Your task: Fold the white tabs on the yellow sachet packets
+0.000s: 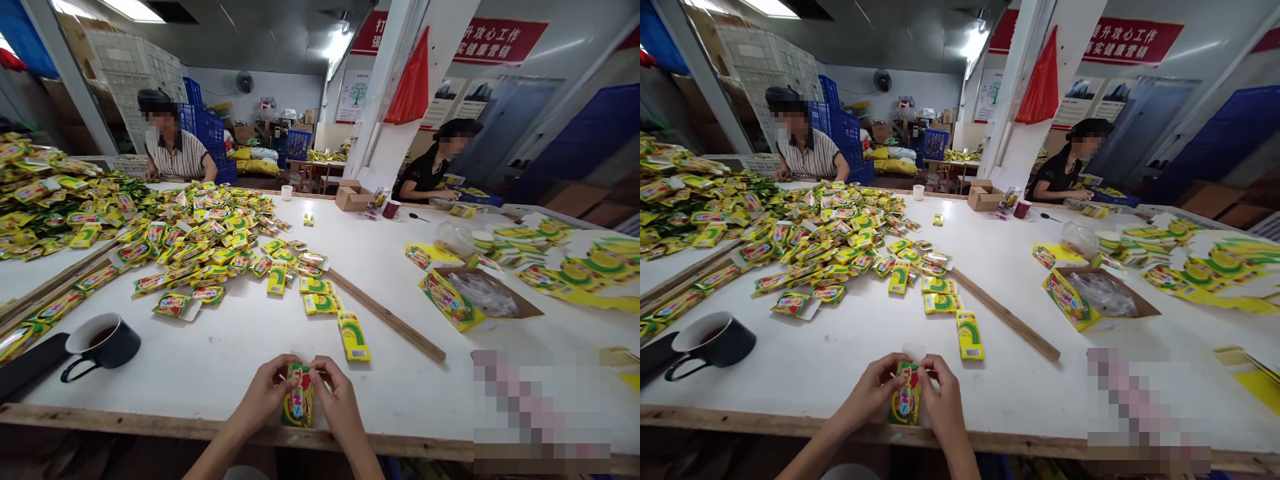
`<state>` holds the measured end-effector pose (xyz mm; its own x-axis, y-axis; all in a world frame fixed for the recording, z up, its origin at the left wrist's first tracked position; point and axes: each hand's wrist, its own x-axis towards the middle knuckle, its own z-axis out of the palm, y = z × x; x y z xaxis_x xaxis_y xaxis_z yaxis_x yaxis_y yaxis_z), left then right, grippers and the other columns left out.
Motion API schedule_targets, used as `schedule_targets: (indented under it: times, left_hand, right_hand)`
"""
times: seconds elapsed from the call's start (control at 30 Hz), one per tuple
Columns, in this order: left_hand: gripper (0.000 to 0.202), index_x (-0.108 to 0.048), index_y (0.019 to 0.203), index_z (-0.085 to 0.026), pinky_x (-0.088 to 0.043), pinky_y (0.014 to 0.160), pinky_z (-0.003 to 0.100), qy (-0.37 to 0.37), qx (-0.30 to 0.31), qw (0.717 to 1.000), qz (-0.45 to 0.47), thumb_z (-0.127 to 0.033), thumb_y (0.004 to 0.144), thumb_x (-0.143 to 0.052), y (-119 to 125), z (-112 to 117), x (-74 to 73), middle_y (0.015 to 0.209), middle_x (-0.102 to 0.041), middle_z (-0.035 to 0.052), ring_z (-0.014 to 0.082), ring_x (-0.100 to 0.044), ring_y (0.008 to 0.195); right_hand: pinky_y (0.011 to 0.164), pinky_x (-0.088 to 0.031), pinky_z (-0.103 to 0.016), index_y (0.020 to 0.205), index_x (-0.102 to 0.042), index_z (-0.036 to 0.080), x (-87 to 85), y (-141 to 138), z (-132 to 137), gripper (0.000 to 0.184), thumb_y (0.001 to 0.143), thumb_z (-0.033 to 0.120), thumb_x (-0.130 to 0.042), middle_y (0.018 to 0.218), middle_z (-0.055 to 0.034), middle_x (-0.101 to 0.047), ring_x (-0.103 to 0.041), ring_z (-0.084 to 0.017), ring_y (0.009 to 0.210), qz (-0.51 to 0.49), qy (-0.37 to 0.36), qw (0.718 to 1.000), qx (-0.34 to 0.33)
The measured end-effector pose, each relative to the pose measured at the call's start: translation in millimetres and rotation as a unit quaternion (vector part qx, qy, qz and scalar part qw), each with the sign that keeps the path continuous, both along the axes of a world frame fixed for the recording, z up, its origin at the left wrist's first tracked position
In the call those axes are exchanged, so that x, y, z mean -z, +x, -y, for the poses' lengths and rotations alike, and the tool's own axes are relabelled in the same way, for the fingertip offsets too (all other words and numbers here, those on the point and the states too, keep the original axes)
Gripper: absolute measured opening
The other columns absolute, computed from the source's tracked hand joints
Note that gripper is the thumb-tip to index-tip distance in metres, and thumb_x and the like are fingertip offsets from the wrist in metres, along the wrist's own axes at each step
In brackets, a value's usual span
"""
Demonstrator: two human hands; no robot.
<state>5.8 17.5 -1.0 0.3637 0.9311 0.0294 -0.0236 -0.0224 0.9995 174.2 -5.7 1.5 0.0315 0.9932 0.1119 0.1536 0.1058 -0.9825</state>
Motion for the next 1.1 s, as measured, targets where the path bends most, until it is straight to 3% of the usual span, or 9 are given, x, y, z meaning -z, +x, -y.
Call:
schedule_targets:
  times: [0.1,0.2,0.37,0.57,0.83,1.1]
  left_hand:
    - [0.023,-0.065,0.101,-0.019,-0.049,0.079,0.031,-0.006,-0.009,0.998,0.058,-0.026,0.079,-0.067,7,-2,0.6,0.105,-0.067,0.0077,0.0228,-0.062,0.093]
    - [0.039,-0.055,0.116,-0.024,-0.049,0.08,0.032,-0.024,-0.02,0.993,0.117,-0.025,0.079,-0.069,9,0,1.1,0.102,-0.067,0.0054,0.0207,-0.064,0.09]
    - [0.019,-0.065,0.096,-0.017,-0.049,0.075,0.029,-0.013,-0.049,0.998,0.036,-0.029,0.081,-0.067,4,4,-3.1,0.089,-0.069,0.0056,0.0201,-0.064,0.083]
    - [0.015,-0.067,0.091,-0.017,-0.049,0.074,0.028,0.011,-0.094,0.995,-0.005,-0.029,0.083,-0.063,2,7,-10.3,0.087,-0.07,0.0052,0.0197,-0.063,0.081]
    - [0.017,-0.067,0.085,-0.016,-0.047,0.063,0.024,-0.001,-0.132,0.991,0.002,-0.033,0.082,-0.064,8,3,-4.1,0.073,-0.065,0.0018,0.016,-0.058,0.068]
    - [0.019,-0.071,0.095,-0.02,-0.051,0.077,0.031,0.039,-0.091,0.995,-0.03,-0.032,0.086,-0.06,2,13,-3.1,0.089,-0.069,0.0058,0.0217,-0.064,0.085]
  right_hand:
    - [0.079,-0.052,-0.029,0.096,-0.062,0.019,3.0,-1,-1,0.018,0.084,0.031,-0.06,0.091,-0.0057,-0.067,-0.065,-0.022,0.088,-0.023,0.015,0.999,0.034]
    - [0.079,-0.053,-0.029,0.116,-0.057,0.02,5.0,-3,0,0.034,0.084,0.029,-0.061,0.096,-0.0056,-0.069,-0.066,-0.021,0.088,-0.03,0.02,0.998,0.059]
    - [0.079,-0.052,-0.027,0.094,-0.068,0.019,-6.0,-7,2,0.015,0.086,0.026,-0.057,0.098,-0.0068,-0.068,-0.064,-0.021,0.092,0.03,0.055,0.998,-0.004]
    - [0.069,-0.049,-0.025,0.081,-0.066,0.018,-17.4,-17,1,0.016,0.087,0.03,-0.057,0.081,-0.0047,-0.066,-0.062,-0.019,0.076,0.053,0.061,0.996,0.031]
    - [0.062,-0.047,-0.022,0.078,-0.063,0.018,-17.1,-18,-6,0.019,0.087,0.034,-0.057,0.071,-0.0017,-0.065,-0.058,-0.016,0.066,0.059,0.031,0.997,0.045]
    - [0.071,-0.053,-0.026,0.091,-0.068,0.019,-10.2,-20,4,0.023,0.088,0.039,-0.058,0.087,-0.0059,-0.07,-0.067,-0.021,0.079,0.022,0.031,0.999,-0.001]
